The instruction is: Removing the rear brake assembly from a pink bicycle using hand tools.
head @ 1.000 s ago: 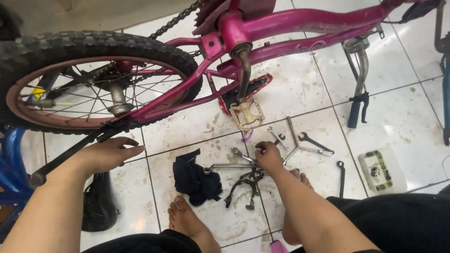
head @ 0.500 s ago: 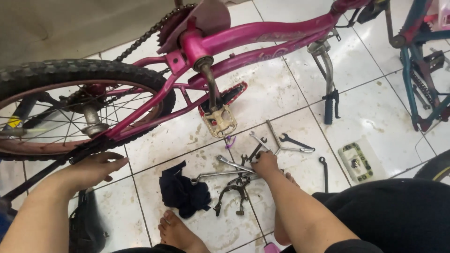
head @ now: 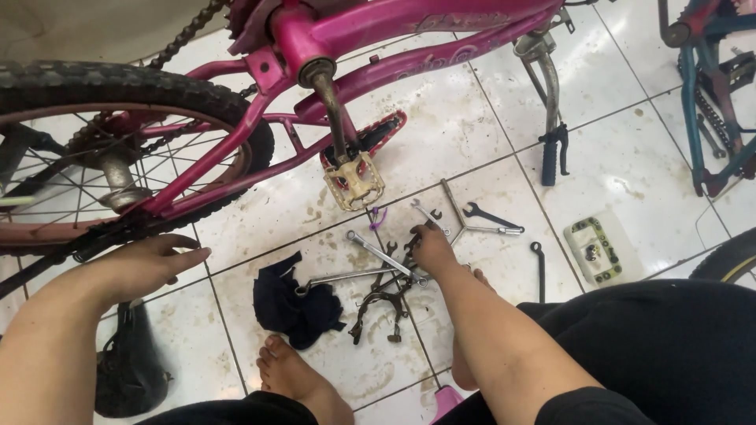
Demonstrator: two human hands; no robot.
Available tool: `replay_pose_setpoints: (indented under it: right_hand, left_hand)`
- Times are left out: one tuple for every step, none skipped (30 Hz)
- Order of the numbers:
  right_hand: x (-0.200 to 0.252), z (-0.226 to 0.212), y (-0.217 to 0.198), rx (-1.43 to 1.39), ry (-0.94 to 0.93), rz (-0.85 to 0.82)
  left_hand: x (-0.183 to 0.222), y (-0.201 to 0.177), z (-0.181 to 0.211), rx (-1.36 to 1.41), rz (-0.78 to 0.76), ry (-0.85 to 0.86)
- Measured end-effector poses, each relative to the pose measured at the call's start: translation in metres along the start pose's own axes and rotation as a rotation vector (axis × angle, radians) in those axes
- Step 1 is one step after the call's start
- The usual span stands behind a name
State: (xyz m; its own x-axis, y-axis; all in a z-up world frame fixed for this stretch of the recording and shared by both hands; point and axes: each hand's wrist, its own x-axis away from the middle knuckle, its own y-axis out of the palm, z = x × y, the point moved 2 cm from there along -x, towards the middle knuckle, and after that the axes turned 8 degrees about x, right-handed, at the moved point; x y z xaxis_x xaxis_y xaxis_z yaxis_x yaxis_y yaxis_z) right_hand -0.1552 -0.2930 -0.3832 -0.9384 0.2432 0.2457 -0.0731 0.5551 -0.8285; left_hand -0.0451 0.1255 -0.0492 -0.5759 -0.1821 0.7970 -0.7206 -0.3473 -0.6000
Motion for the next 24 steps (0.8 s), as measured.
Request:
replay_pose_setpoints:
  right_hand:
    - [0.000, -0.004, -0.005, 0.016, 0.062, -0.046]
    - [-0.002, -0.007, -0.011, 0.033, 0.125, -0.089]
    - [-0.005, -0.002, -0.007, 0.035, 0.126, -0.091]
    - [-0.007, 0.006, -0.005, 0.036, 0.194, -0.012]
    - [-0.009, 0.013, -0.002, 0.038, 0.261, 0.068]
    - [-0.010, 0.012, -0.005, 0.042, 0.260, 0.065]
    - [-0.011, 0.012, -0.008, 0.049, 0.286, 0.034]
    - [-0.014, 0.011, -0.010, 0.054, 0.311, 0.006]
    - [-0.013, 0.010, -0.011, 0.056, 0.309, 0.006]
    - [-0.011, 0.009, -0.013, 0.062, 0.279, 0.036]
    - [-0.010, 0.009, -0.015, 0.067, 0.250, 0.065]
    - [-0.007, 0.001, -0.022, 0.070, 0.253, 0.066]
    - [-0.005, -0.007, -0.031, 0.100, 0.253, 0.122]
    - [0.000, -0.014, -0.039, 0.129, 0.256, 0.174]
    - [-0.003, -0.011, -0.038, 0.131, 0.261, 0.171]
    - [-0.006, -0.008, -0.036, 0.190, 0.309, 0.130]
    - [-0.010, -0.006, -0.034, 0.249, 0.356, 0.090]
    - [-0.011, -0.003, -0.032, 0.248, 0.357, 0.090]
    - [-0.012, -0.002, -0.030, 0.250, 0.341, 0.086]
    - [-0.013, 0.001, -0.029, 0.253, 0.324, 0.080]
    - [-0.013, 0.002, -0.026, 0.253, 0.324, 0.078]
    - [-0.013, 0.003, -0.024, 0.241, 0.277, 0.085]
    - [-0.013, 0.004, -0.022, 0.229, 0.230, 0.091]
    - [-0.012, 0.004, -0.019, 0.229, 0.232, 0.091]
  left_hand:
    - [0.002, 0.000, 0.000, 0.020, 0.000, 0.006]
    - [0.002, 0.000, 0.002, 0.040, 0.000, 0.016]
    - [0.004, -0.001, 0.003, 0.041, -0.003, 0.015]
    - [0.006, -0.001, 0.002, 0.055, 0.007, -0.005]
    - [0.008, -0.001, 0.002, 0.070, 0.016, -0.024]
    - [0.004, -0.001, 0.000, 0.073, 0.013, -0.026]
    - [0.001, 0.000, -0.003, 0.092, 0.013, -0.030]
    - [-0.003, -0.002, -0.005, 0.111, 0.016, -0.033]
    - [-0.003, -0.003, -0.005, 0.114, 0.017, -0.033]
    - [-0.003, -0.004, -0.004, 0.087, 0.010, -0.046]
    - [-0.003, -0.004, -0.003, 0.060, 0.003, -0.059]
    - [-0.006, -0.006, -0.005, 0.060, 0.000, -0.056]
    - [-0.008, -0.007, -0.006, 0.045, 0.016, -0.055]
    - [-0.010, -0.008, -0.007, 0.027, 0.029, -0.056]
    - [-0.008, -0.007, -0.003, 0.023, 0.023, -0.056]
    - [-0.005, -0.009, -0.001, 0.020, 0.037, -0.071]
    - [-0.002, -0.010, 0.001, 0.017, 0.052, -0.086]
    - [-0.003, -0.009, 0.000, 0.015, 0.052, -0.086]
    - [-0.003, -0.010, 0.000, 0.035, 0.071, -0.073]
    - [-0.003, -0.009, -0.002, 0.055, 0.089, -0.061]
    - [-0.005, -0.009, -0.003, 0.055, 0.088, -0.063]
    - [-0.008, -0.009, -0.004, 0.069, 0.073, -0.084]
    - [-0.011, -0.008, -0.005, 0.083, 0.057, -0.106]
    - [-0.011, -0.008, -0.005, 0.081, 0.056, -0.106]
